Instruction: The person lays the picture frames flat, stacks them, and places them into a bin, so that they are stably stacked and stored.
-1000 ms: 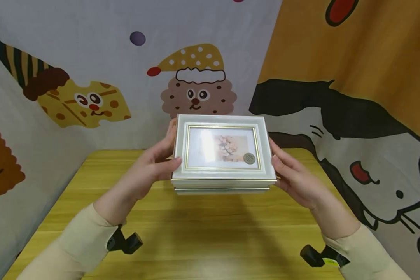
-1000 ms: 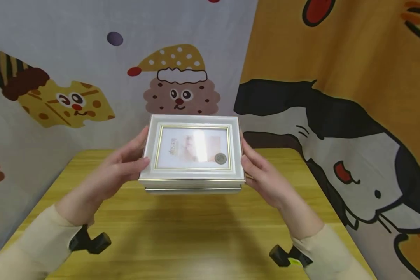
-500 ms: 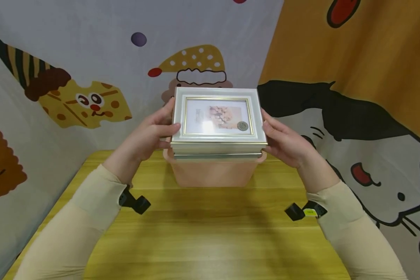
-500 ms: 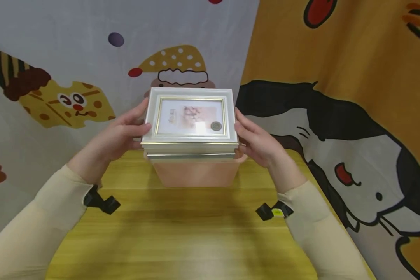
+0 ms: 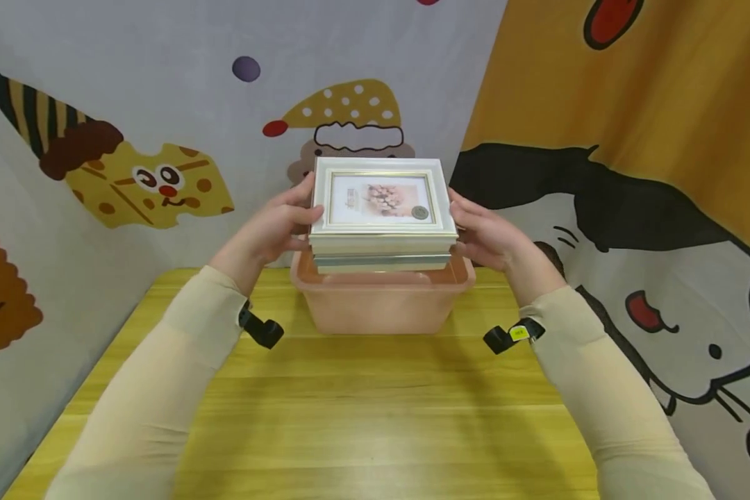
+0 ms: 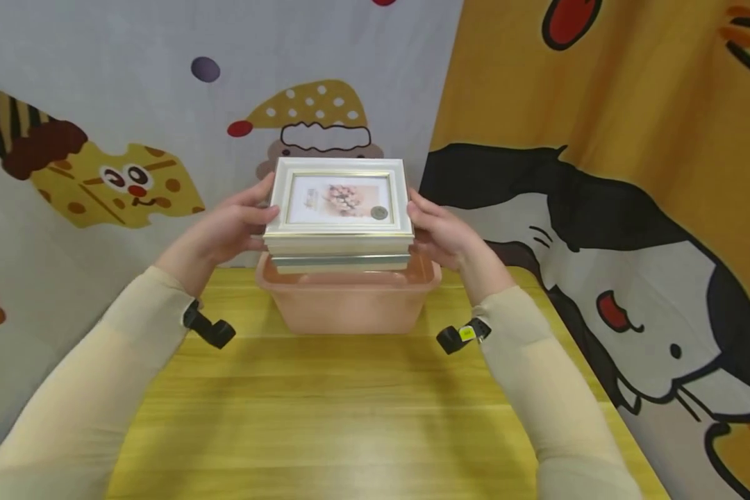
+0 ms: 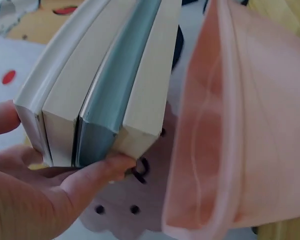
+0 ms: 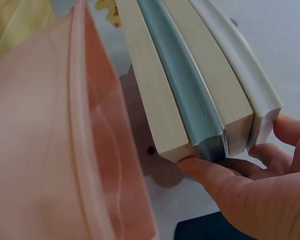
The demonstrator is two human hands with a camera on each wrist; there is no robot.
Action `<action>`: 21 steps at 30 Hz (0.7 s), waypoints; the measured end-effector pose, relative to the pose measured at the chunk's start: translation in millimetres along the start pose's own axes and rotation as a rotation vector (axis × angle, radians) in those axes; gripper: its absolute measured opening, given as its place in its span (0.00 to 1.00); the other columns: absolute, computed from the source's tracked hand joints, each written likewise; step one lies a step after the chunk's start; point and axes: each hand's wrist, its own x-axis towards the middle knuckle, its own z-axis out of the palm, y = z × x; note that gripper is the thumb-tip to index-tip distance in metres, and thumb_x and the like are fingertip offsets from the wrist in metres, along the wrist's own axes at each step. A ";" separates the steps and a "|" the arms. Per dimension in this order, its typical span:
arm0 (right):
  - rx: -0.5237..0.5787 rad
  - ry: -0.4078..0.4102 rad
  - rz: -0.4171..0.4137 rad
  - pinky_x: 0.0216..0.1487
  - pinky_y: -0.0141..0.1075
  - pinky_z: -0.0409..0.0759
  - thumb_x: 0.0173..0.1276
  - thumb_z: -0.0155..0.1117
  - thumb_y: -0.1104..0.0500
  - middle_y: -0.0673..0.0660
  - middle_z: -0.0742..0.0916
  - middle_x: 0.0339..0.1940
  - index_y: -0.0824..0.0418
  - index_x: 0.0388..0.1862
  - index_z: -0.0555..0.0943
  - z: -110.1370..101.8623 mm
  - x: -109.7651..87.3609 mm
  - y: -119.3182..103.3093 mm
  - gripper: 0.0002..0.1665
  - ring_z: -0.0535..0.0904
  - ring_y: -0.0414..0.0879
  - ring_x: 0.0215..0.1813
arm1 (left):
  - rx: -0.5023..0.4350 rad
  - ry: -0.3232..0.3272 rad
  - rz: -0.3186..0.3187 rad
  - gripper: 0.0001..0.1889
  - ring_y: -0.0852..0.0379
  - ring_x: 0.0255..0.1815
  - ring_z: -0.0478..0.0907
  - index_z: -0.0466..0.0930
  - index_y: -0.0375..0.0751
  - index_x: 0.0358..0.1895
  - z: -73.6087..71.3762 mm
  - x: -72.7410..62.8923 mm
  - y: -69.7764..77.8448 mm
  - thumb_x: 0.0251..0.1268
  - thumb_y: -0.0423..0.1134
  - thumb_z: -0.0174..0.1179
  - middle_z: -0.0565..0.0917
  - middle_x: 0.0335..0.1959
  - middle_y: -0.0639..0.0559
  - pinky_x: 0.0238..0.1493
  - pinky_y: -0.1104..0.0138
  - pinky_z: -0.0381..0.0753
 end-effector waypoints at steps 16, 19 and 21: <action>0.075 0.111 0.118 0.60 0.41 0.70 0.82 0.41 0.52 0.59 0.65 0.74 0.41 0.82 0.46 -14.9 40.4 46.3 0.34 0.70 0.46 0.56 | -0.117 0.027 -0.119 0.37 0.48 0.54 0.73 0.38 0.68 0.80 -6.7 44.8 -52.1 0.78 0.36 0.45 0.56 0.78 0.43 0.49 0.62 0.80; 0.116 0.129 0.143 0.61 0.43 0.69 0.82 0.42 0.53 0.60 0.65 0.74 0.41 0.82 0.47 -16.1 45.3 53.2 0.34 0.69 0.48 0.58 | -0.137 0.039 -0.138 0.37 0.46 0.57 0.72 0.39 0.67 0.80 -5.8 48.3 -59.6 0.78 0.35 0.45 0.54 0.79 0.46 0.51 0.60 0.79; 0.150 0.140 0.155 0.59 0.43 0.69 0.82 0.43 0.54 0.59 0.66 0.72 0.40 0.82 0.47 -16.4 48.3 57.3 0.34 0.69 0.48 0.57 | -0.137 0.049 -0.150 0.37 0.44 0.58 0.71 0.39 0.66 0.80 -5.0 51.1 -64.0 0.78 0.34 0.46 0.55 0.79 0.45 0.52 0.59 0.78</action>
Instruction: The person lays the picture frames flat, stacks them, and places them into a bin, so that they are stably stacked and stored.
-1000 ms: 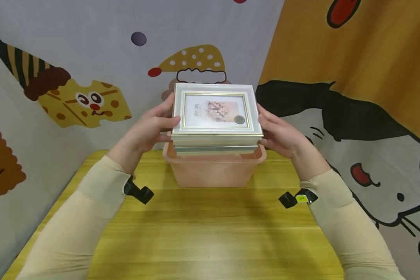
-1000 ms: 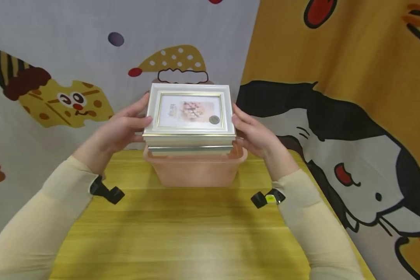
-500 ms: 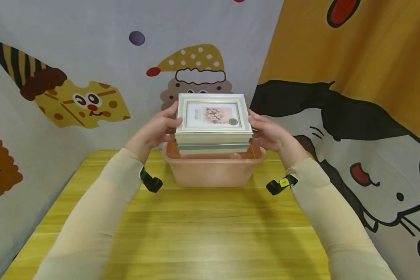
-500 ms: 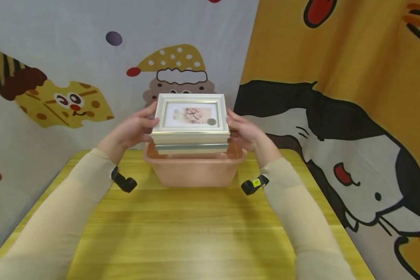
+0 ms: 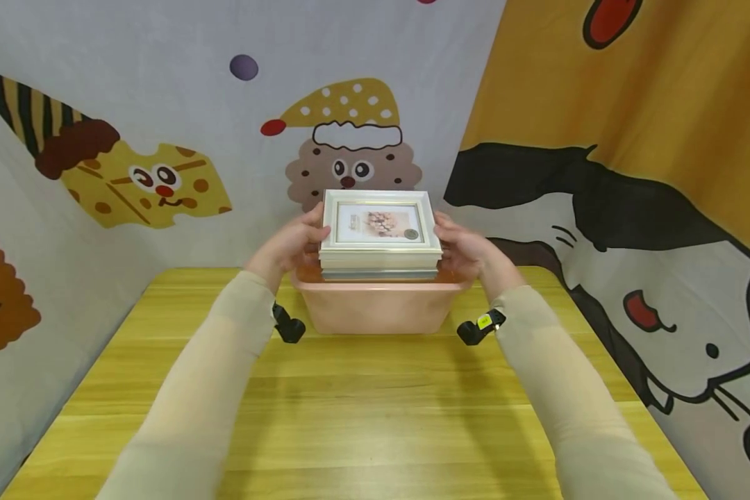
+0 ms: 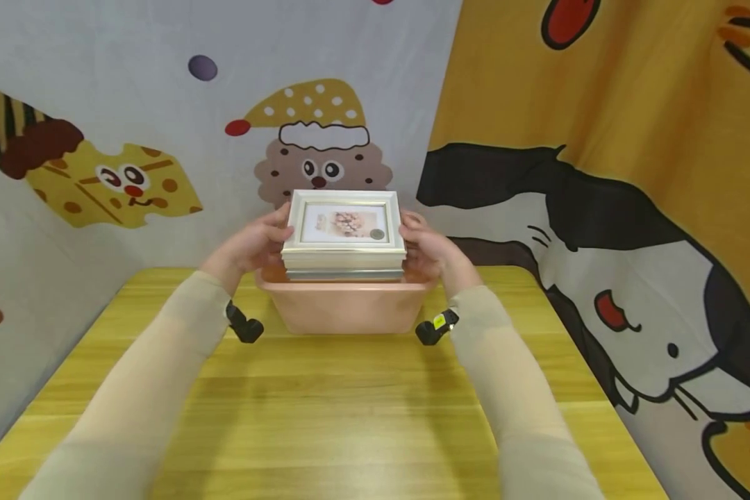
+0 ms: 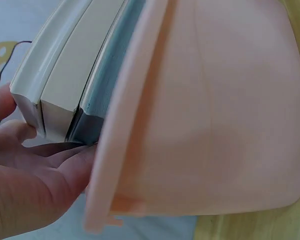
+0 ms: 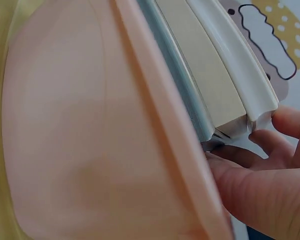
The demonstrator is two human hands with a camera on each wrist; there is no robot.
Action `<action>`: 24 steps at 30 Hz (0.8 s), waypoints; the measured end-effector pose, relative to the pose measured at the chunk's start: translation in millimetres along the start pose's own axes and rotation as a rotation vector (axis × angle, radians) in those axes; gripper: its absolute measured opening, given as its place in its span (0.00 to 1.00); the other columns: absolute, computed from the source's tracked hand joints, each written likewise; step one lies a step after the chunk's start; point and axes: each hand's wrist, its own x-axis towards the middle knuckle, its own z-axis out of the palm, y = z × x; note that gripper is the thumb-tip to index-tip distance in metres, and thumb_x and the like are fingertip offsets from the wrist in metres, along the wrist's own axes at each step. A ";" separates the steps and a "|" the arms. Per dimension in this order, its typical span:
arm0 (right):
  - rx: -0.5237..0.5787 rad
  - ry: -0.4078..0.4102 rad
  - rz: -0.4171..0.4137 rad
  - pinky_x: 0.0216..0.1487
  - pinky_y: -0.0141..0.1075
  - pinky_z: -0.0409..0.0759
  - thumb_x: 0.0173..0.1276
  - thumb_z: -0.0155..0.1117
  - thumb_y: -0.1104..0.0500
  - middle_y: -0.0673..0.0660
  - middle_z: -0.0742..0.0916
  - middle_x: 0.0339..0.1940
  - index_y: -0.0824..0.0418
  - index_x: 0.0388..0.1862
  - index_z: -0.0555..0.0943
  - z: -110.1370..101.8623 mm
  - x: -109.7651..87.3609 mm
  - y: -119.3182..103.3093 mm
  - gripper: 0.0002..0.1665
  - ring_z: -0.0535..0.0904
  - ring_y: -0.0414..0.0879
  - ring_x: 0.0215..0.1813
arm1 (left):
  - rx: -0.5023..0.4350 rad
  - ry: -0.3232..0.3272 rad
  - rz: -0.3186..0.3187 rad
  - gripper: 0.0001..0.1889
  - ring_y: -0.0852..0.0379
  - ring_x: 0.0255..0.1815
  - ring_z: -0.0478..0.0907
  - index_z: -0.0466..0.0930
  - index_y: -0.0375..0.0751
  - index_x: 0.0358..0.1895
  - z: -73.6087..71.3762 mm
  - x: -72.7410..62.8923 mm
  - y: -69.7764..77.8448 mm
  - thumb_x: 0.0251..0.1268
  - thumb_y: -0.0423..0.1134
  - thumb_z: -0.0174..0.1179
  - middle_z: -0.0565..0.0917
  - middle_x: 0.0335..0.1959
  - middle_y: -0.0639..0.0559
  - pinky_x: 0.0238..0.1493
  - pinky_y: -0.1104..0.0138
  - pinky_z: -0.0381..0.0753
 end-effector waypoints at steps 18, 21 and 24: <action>0.107 0.102 0.099 0.70 0.51 0.63 0.82 0.43 0.57 0.60 0.66 0.70 0.45 0.82 0.47 0.3 18.9 13.8 0.35 0.68 0.53 0.62 | -0.168 0.160 -0.246 0.29 0.44 0.55 0.76 0.61 0.70 0.74 5.3 27.0 -16.0 0.76 0.37 0.48 0.75 0.61 0.41 0.54 0.50 0.79; 0.120 0.083 0.111 0.74 0.54 0.56 0.83 0.40 0.57 0.61 0.62 0.74 0.45 0.83 0.43 1.5 20.9 15.2 0.36 0.62 0.56 0.69 | -0.149 0.177 -0.263 0.29 0.44 0.57 0.76 0.58 0.66 0.76 9.8 21.7 -11.5 0.77 0.36 0.46 0.73 0.63 0.40 0.58 0.52 0.77; 0.135 0.093 0.118 0.75 0.56 0.53 0.83 0.40 0.57 0.62 0.60 0.76 0.45 0.83 0.43 2.3 22.2 16.4 0.35 0.57 0.58 0.73 | -0.139 0.201 -0.282 0.29 0.43 0.58 0.76 0.57 0.62 0.77 11.2 22.3 -10.5 0.77 0.37 0.47 0.73 0.64 0.39 0.59 0.52 0.77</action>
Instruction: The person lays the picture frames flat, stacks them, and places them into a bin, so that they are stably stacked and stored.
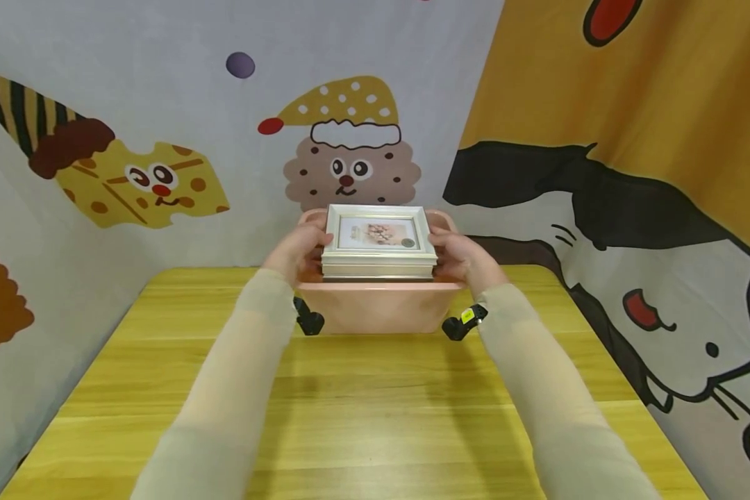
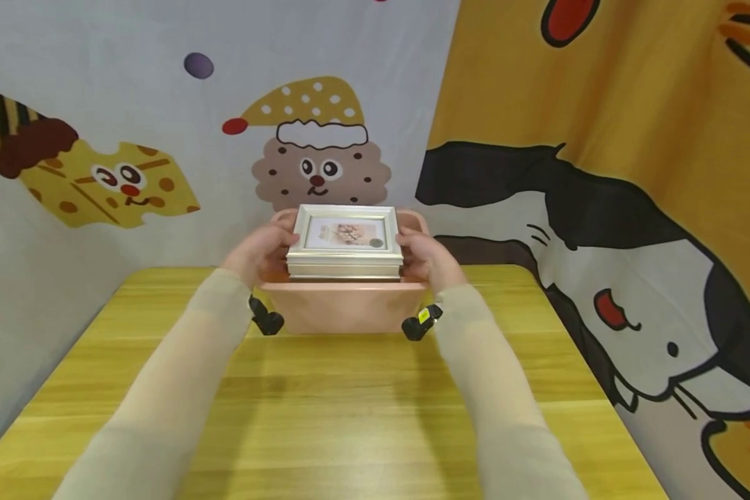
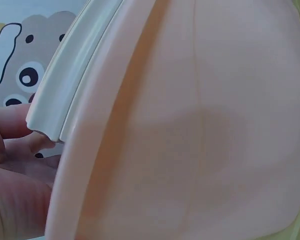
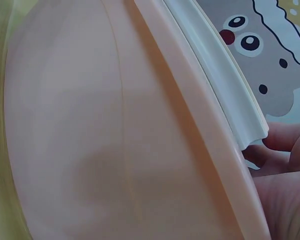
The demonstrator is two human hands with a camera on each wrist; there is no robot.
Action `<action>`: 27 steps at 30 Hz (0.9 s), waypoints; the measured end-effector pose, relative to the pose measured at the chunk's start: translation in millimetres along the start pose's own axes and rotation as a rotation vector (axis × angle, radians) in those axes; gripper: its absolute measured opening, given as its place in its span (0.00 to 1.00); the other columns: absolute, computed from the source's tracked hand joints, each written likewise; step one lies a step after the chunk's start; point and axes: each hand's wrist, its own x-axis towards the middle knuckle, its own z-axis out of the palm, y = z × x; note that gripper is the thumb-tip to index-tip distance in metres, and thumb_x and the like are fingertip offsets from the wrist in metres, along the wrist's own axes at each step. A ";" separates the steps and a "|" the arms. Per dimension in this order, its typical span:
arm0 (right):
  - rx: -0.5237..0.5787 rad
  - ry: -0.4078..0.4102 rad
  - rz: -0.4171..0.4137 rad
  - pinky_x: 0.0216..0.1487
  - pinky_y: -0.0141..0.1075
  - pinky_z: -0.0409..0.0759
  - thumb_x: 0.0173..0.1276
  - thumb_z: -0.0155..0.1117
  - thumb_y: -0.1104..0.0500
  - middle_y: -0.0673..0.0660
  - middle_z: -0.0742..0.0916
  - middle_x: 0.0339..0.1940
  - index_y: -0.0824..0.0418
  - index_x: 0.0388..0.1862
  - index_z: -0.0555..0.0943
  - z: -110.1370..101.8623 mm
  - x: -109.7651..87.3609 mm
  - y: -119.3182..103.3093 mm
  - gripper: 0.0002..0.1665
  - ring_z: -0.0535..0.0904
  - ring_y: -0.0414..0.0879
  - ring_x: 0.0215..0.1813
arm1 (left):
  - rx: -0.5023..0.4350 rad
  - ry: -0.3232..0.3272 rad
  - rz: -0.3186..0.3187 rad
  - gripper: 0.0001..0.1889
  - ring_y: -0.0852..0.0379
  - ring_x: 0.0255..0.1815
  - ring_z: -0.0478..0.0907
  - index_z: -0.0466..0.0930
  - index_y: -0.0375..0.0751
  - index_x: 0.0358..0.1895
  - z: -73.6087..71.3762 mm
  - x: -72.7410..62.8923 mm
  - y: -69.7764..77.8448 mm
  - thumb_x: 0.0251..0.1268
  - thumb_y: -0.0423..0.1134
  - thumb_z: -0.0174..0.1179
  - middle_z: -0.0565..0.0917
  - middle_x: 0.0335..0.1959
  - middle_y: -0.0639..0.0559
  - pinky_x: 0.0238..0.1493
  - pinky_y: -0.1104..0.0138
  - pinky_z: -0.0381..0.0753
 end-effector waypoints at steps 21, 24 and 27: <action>-0.004 0.018 -0.037 0.74 0.54 0.57 0.83 0.33 0.55 0.62 0.59 0.78 0.33 0.81 0.46 0.4 9.2 6.8 0.32 0.58 0.56 0.74 | 0.072 0.012 0.057 0.33 0.44 0.60 0.75 0.48 0.71 0.79 6.6 6.5 -10.5 0.79 0.36 0.42 0.74 0.66 0.40 0.60 0.50 0.75; -0.002 0.025 -0.030 0.73 0.53 0.58 0.83 0.33 0.54 0.61 0.59 0.78 0.32 0.81 0.46 1.8 10.3 7.1 0.32 0.59 0.55 0.73 | 0.086 0.016 0.071 0.33 0.44 0.59 0.75 0.47 0.73 0.79 6.5 6.8 -11.7 0.80 0.36 0.42 0.74 0.66 0.40 0.60 0.49 0.76; 0.011 0.043 -0.020 0.73 0.53 0.59 0.83 0.34 0.53 0.60 0.60 0.78 0.33 0.81 0.47 3.4 11.3 7.4 0.32 0.59 0.54 0.74 | 0.091 0.028 0.058 0.33 0.43 0.60 0.75 0.48 0.72 0.79 6.7 7.4 -12.5 0.79 0.37 0.43 0.74 0.65 0.39 0.60 0.48 0.75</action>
